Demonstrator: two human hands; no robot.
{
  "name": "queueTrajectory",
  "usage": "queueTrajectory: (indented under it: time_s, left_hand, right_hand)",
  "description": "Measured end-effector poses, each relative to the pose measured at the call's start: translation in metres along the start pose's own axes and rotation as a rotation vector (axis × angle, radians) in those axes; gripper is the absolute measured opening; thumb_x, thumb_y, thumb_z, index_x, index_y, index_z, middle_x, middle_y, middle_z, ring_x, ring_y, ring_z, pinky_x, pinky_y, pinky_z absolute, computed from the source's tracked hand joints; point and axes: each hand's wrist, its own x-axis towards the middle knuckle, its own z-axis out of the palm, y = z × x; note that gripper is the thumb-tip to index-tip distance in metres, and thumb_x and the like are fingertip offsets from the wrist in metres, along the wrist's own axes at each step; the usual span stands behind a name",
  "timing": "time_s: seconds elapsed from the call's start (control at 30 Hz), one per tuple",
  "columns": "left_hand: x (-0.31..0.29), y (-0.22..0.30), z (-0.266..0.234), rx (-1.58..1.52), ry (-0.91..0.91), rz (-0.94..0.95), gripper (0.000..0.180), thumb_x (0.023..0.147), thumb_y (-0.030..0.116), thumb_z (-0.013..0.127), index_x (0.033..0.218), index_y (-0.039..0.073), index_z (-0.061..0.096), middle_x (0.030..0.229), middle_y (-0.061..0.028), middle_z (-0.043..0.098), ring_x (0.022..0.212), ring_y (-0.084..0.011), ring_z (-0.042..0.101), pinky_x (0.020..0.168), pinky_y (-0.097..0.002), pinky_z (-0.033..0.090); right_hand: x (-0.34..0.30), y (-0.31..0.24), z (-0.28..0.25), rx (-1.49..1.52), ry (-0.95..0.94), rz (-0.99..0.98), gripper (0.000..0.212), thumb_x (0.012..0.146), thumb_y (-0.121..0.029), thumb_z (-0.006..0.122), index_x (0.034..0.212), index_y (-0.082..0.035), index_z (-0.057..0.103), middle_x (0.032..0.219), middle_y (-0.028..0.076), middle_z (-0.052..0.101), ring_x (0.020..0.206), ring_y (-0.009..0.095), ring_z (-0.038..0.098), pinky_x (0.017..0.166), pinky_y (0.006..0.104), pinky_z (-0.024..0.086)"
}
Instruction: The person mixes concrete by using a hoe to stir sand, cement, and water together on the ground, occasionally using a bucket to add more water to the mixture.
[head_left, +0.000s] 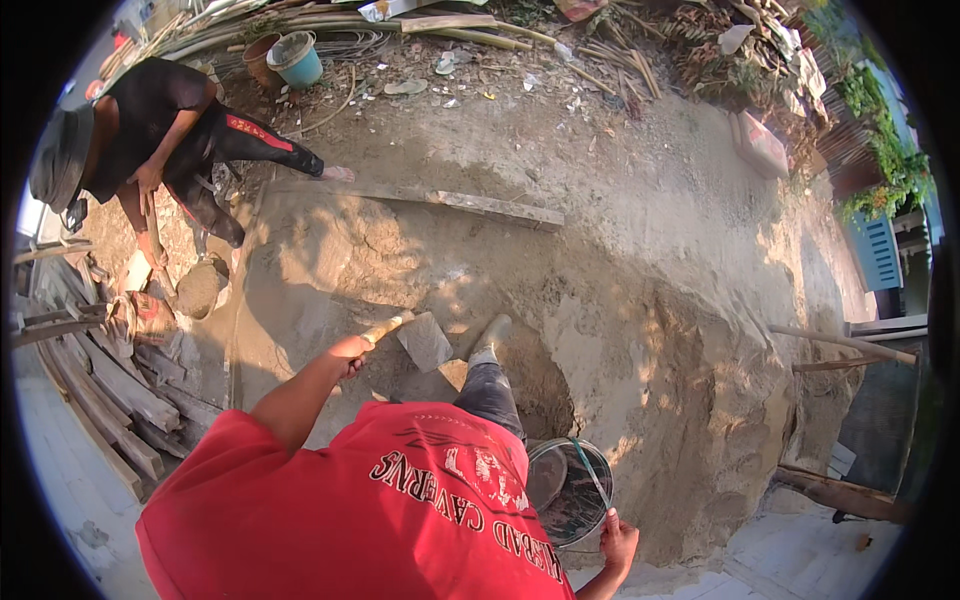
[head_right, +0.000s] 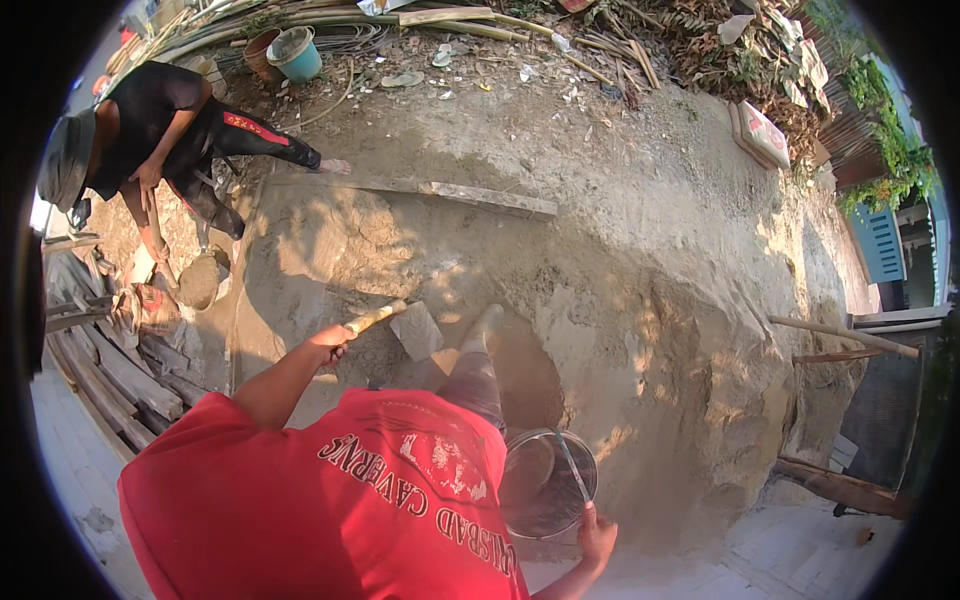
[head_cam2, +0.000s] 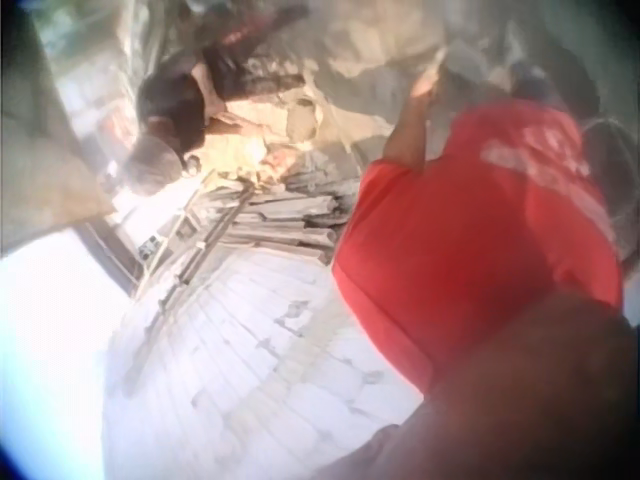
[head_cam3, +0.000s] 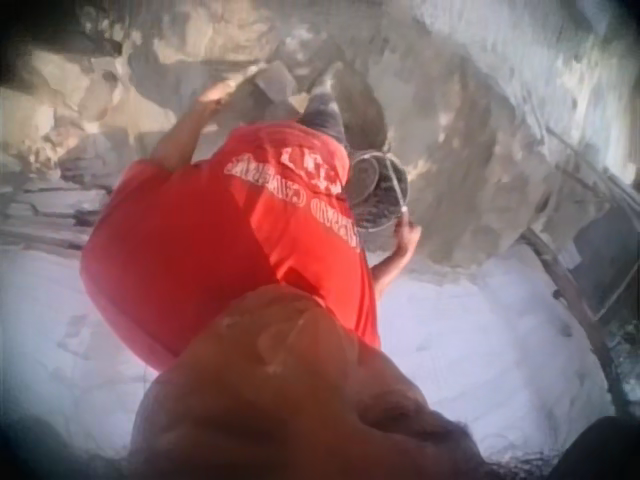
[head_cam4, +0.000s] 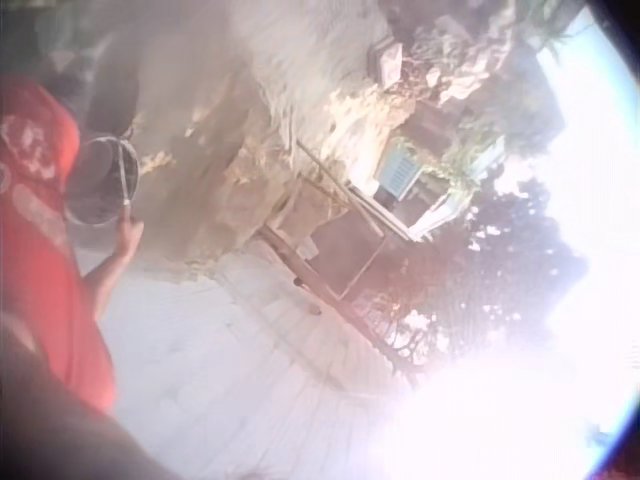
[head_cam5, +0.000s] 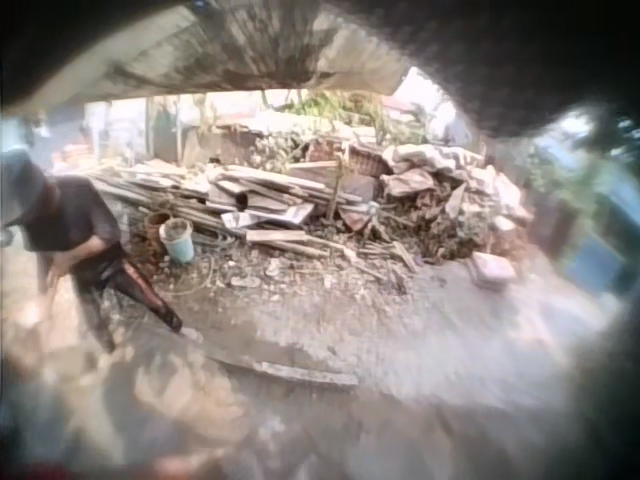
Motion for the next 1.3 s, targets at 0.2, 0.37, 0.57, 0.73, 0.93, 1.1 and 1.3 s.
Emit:
queueTrajectory:
  time_s: [0.2, 0.37, 0.57, 0.73, 0.93, 1.1, 1.3]
  left_hand:
    - [0.023, 0.09, 0.037, -0.039, 0.068, -0.055, 0.025, 0.094, 0.032, 0.062, 0.078, 0.016, 0.052, 0.054, 0.004, 0.044, 0.04, -0.0079, 0.037, 0.039, -0.0277, 0.027]
    - [0.024, 0.17, 0.073, -0.133, 0.093, -0.068, 0.023, 0.093, 0.03, 0.062, 0.078, 0.016, 0.05, 0.054, 0.0035, 0.045, 0.039, -0.0081, 0.037, 0.037, -0.0269, 0.026]
    - [0.065, 0.24, 0.114, -0.202, 0.161, -0.059, 0.022, 0.093, 0.029, 0.062, 0.083, 0.015, 0.05, 0.057, 0.001, 0.046, 0.04, -0.0098, 0.039, 0.038, -0.0271, 0.027]
    - [0.103, 0.304, 0.151, -0.333, 0.199, -0.123, 0.021, 0.092, 0.03, 0.063, 0.085, 0.015, 0.05, 0.056, 0.0013, 0.044, 0.043, -0.011, 0.039, 0.041, -0.0283, 0.03]
    - [0.168, 0.373, 0.176, -0.495, 0.225, -0.187, 0.021, 0.092, 0.028, 0.058, 0.077, 0.016, 0.049, 0.054, 0.0017, 0.042, 0.043, -0.0112, 0.038, 0.042, -0.0297, 0.03]
    - [0.173, 0.408, 0.221, -0.591, 0.224, -0.137, 0.02, 0.093, 0.028, 0.057, 0.078, 0.017, 0.05, 0.052, 0.0013, 0.039, 0.044, -0.0135, 0.035, 0.042, -0.0303, 0.029]
    - [0.182, 0.397, 0.269, -0.804, 0.274, -0.153, 0.042, 0.087, 0.033, 0.06, 0.055, 0.006, 0.049, 0.049, -0.0125, 0.046, 0.035, -0.0253, 0.04, 0.037, -0.0424, 0.03]
  right_hand:
    - [0.146, -0.157, -0.036, 0.072, -0.024, -0.177, 0.059, 0.09, -0.053, 0.071, 0.067, 0.0, 0.062, 0.049, 0.0, 0.048, 0.04, 0.009, 0.044, 0.038, 0.0265, 0.033]
    - [0.267, -0.238, -0.035, -0.097, 0.025, -0.333, 0.055, 0.092, -0.05, 0.071, 0.07, 0.0, 0.063, 0.052, 0.001, 0.05, 0.043, 0.01, 0.047, 0.041, 0.0279, 0.037]
    - [0.425, -0.337, -0.078, -0.003, 0.263, -0.475, 0.05, 0.093, -0.048, 0.07, 0.072, -0.004, 0.059, 0.055, -0.002, 0.048, 0.046, 0.009, 0.045, 0.044, 0.0267, 0.036]
    - [0.536, -0.465, -0.116, 0.342, 0.339, -0.428, 0.049, 0.095, -0.05, 0.067, 0.076, -0.006, 0.059, 0.057, -0.005, 0.044, 0.047, 0.006, 0.04, 0.043, 0.0244, 0.031]
    - [0.616, -0.629, -0.101, 0.432, 0.212, -0.338, 0.049, 0.093, -0.055, 0.067, 0.078, -0.009, 0.058, 0.057, -0.005, 0.044, 0.045, 0.006, 0.039, 0.043, 0.0226, 0.028]
    - [0.654, -0.746, -0.069, 0.416, 0.044, -0.356, 0.049, 0.092, -0.056, 0.068, 0.078, -0.009, 0.058, 0.058, -0.004, 0.046, 0.046, 0.008, 0.043, 0.043, 0.0219, 0.032]
    - [0.705, -0.853, 0.0, 0.246, -0.204, -0.504, 0.049, 0.093, -0.054, 0.067, 0.08, -0.007, 0.059, 0.059, -0.002, 0.047, 0.046, 0.009, 0.042, 0.043, 0.0228, 0.034]
